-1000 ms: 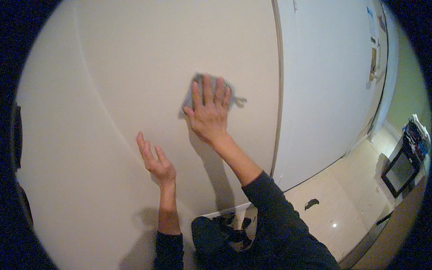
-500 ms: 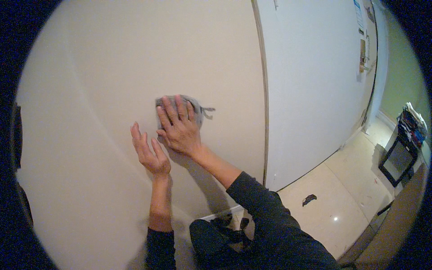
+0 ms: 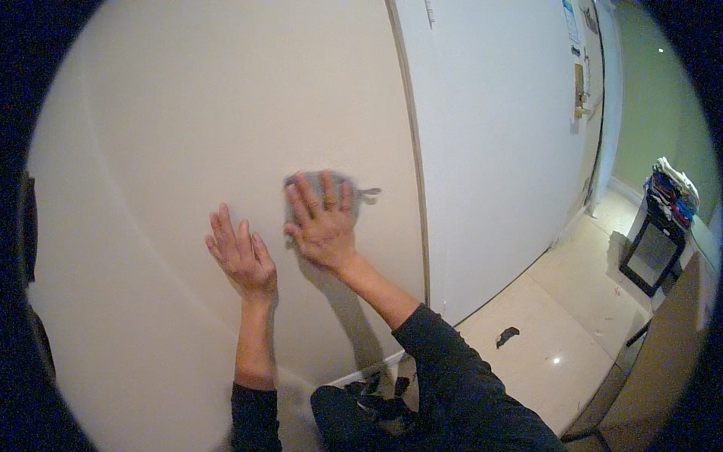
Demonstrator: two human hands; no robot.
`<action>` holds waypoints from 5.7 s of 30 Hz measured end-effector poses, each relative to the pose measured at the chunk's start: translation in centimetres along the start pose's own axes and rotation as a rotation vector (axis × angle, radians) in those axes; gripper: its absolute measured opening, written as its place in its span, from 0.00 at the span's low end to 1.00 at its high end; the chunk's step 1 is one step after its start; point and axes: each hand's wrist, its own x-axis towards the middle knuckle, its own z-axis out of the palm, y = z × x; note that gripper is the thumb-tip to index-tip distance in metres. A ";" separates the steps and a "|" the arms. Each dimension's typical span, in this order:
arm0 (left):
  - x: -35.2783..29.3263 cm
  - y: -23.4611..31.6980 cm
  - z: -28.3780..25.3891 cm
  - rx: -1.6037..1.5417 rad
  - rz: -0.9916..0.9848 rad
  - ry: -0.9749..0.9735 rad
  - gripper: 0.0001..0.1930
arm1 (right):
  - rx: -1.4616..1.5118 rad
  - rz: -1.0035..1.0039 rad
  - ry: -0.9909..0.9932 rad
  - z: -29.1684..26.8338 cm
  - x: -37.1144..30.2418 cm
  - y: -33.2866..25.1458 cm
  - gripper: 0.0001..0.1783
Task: The person wipes a white wall with a gray cloth, moving from a door area to an adjacent wall with purple floral decals. The person uses both hands to rub the surface in circular and back-and-forth motions, focusing on different sections of the wall.
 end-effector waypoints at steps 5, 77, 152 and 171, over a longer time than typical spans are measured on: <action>-0.3 -1.0 0.5 0.079 0.043 -0.022 0.13 | -0.013 -0.161 -0.040 -1.3 4.4 -0.2 0.40; -0.7 -0.8 4.2 0.073 0.114 -0.030 0.13 | -0.120 -0.006 -0.007 0.5 -16.0 14.5 0.38; -7.5 3.0 -0.2 -0.158 -0.168 -0.150 0.10 | -0.008 -0.403 -0.201 7.7 -1.7 -9.0 0.33; -11.2 1.3 -3.0 -0.158 -0.298 -0.138 0.14 | -0.050 -0.493 -0.227 8.4 -6.1 -13.2 0.33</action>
